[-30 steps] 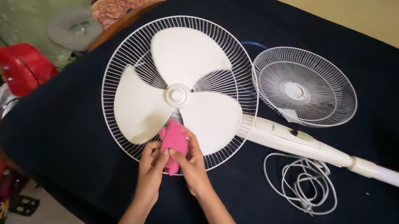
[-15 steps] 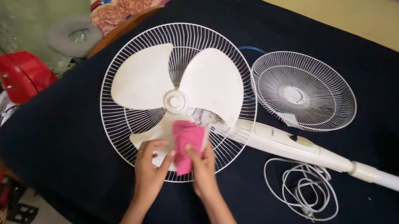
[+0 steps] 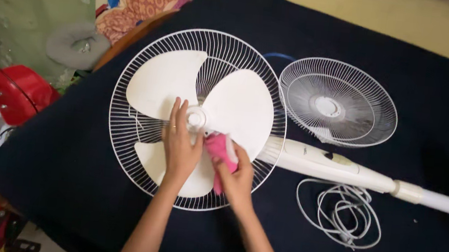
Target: The person wipes the body, stand, and blades of a disassembled white electric fan using a pink cloth. The fan's front grille and rear cage are placed nearby on a dark surface. The person systematically cleans each visible part of the fan.
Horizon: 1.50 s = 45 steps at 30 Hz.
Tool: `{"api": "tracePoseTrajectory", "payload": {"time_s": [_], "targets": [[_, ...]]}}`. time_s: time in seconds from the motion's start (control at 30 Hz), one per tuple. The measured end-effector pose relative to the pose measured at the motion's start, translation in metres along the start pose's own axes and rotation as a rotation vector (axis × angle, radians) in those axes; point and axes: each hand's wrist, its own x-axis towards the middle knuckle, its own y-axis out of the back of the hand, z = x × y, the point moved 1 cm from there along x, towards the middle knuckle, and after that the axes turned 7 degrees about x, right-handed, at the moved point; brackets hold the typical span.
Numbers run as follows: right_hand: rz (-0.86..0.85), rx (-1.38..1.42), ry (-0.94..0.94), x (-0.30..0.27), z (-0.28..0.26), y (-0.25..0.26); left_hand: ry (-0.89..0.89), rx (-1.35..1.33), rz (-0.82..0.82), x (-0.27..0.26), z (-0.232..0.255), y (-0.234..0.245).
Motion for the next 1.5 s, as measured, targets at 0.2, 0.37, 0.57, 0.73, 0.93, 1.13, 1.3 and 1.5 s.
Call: {"api": "tracePoseTrajectory", "payload": {"time_s": [0.2, 0.37, 0.57, 0.73, 0.93, 1.13, 1.3, 1.5], "targets": [[-0.046, 0.010, -0.039, 0.005, 0.013, 0.003, 0.007, -0.155, 0.107, -0.010, -0.029, -0.042], [-0.046, -0.062, 0.122, 0.035, -0.004, -0.001, -0.062, -0.289, 0.187, -0.013, -0.038, -0.049], [-0.142, -0.371, 0.468, 0.089, -0.021, -0.033, 0.090, 0.010, 0.193, -0.021, -0.037, -0.045], [-0.284, -0.730, 0.403, 0.108, -0.027, -0.052, 0.097, 0.111, 0.165, -0.018, -0.039, -0.045], [-0.292, -0.804, 0.364, 0.095, -0.028, -0.047, 0.082, 0.138, 0.175, -0.022, -0.038, -0.045], [-0.212, -0.801, 0.332, 0.070, -0.024, -0.040, 0.122, 0.219, 0.085, -0.024, -0.036, -0.043], [-0.181, -0.849, 0.324, 0.056, -0.027, -0.034, 0.064, 0.394, 0.016, -0.037, -0.036, -0.033], [-0.136, -0.958, 0.321, 0.052, -0.025, -0.048, 0.080, 0.381, -0.086, -0.074, -0.024, -0.022]]}}
